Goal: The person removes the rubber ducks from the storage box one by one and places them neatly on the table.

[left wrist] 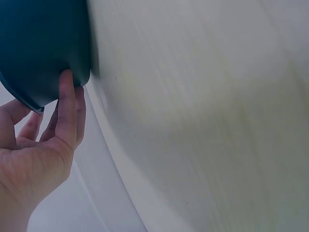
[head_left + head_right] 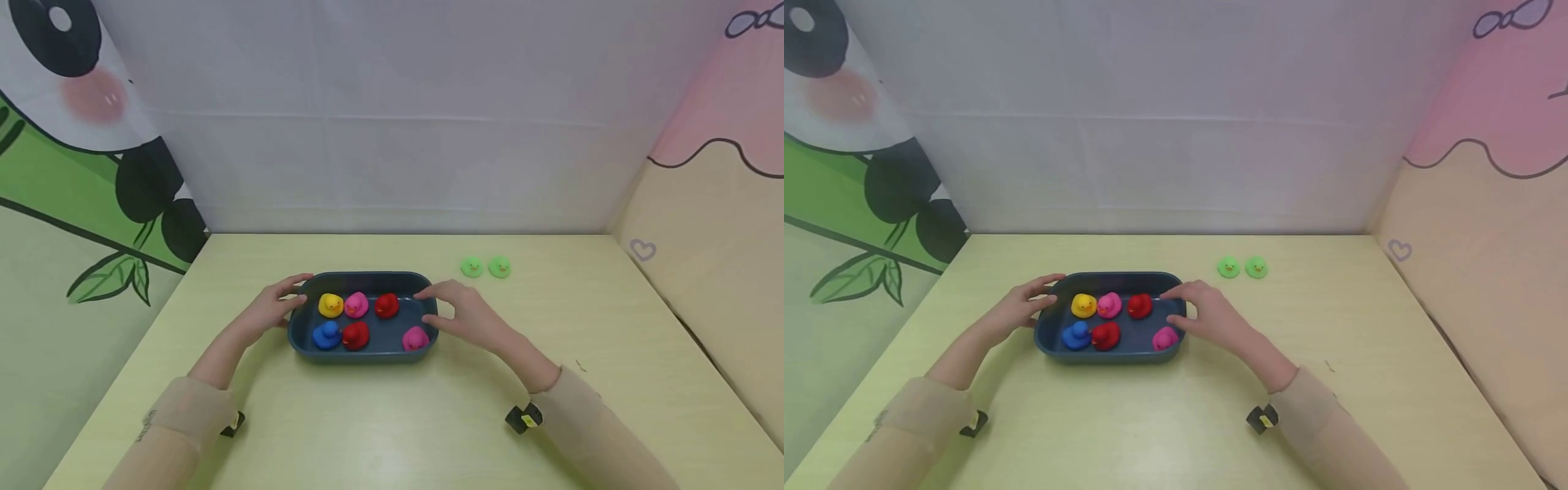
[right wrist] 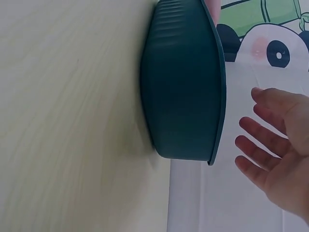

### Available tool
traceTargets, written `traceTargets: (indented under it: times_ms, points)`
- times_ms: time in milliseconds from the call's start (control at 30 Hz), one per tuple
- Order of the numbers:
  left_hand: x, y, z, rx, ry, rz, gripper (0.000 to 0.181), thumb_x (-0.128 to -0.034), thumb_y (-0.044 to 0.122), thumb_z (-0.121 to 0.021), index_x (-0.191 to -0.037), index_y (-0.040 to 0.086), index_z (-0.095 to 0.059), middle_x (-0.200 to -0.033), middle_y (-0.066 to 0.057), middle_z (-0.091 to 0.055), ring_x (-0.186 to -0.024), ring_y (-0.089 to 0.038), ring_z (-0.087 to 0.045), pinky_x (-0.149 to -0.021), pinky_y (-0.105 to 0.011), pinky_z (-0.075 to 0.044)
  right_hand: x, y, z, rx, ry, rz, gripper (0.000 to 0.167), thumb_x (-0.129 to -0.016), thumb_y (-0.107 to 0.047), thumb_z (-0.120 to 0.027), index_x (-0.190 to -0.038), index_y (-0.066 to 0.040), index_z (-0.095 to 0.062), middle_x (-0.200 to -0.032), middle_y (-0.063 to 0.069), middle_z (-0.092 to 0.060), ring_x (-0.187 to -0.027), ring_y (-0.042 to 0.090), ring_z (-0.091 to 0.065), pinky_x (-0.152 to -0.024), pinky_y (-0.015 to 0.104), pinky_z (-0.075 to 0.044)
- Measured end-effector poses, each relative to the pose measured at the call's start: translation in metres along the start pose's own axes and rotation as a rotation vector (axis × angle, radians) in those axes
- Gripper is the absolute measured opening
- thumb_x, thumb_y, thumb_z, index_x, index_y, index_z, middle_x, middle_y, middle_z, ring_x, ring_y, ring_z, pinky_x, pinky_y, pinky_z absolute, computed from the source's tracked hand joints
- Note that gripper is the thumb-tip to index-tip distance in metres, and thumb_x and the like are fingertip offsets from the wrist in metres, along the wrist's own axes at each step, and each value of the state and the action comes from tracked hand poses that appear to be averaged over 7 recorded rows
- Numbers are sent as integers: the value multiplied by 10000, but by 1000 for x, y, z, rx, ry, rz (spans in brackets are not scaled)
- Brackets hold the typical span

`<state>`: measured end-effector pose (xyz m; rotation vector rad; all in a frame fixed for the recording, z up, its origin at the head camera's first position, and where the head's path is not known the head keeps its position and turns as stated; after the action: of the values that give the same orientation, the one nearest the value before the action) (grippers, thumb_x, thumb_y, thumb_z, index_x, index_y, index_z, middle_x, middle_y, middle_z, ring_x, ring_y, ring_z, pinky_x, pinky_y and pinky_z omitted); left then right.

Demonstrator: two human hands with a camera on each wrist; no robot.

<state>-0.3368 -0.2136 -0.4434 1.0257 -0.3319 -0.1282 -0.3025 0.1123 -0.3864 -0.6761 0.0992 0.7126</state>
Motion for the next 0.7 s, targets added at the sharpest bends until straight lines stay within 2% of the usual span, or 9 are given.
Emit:
traceTargets:
  times_ms: [200,433,700]
  points:
    - [1,2,0,-2,2,6,510,-1004,219,-459,-1485,227,-291,-1472,-252,-292,-1259,-443,-413,-799,-433,-556,-4,1,-12,24,-138,17,367,-834,-211,-730,-1188,-155,-651,-1190,-20,-629,-1128,158,-546,-944,340,-477]
    - [0,0,0,-7,-2,5,511,-1003,228,-459,-1486,229,-290,-1475,-253,-288,-1260,-443,-414,-804,-436,-555,-11,-3,-20,21,-280,114,313,-841,-186,-718,-1146,-135,-674,-1140,-32,-658,-1133,141,-551,-976,324,-454]
    - [-1,-1,0,-6,-3,-1,515,-1003,225,-462,-1487,217,-287,-1469,-263,-288,-1256,-450,-415,-793,-434,-558,-19,-3,-30,41,-428,193,323,-848,-228,-714,-1141,-99,-678,-1123,-45,-669,-1095,109,-563,-970,294,-454]
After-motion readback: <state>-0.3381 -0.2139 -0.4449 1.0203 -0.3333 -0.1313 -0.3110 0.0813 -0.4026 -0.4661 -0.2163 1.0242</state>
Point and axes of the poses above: each hand's wrist, its own x-axis away from the middle knuckle, its own z-axis out of the back of the hand, y = z × x, the point moved 7 cm from there along -x, towards the middle knuckle
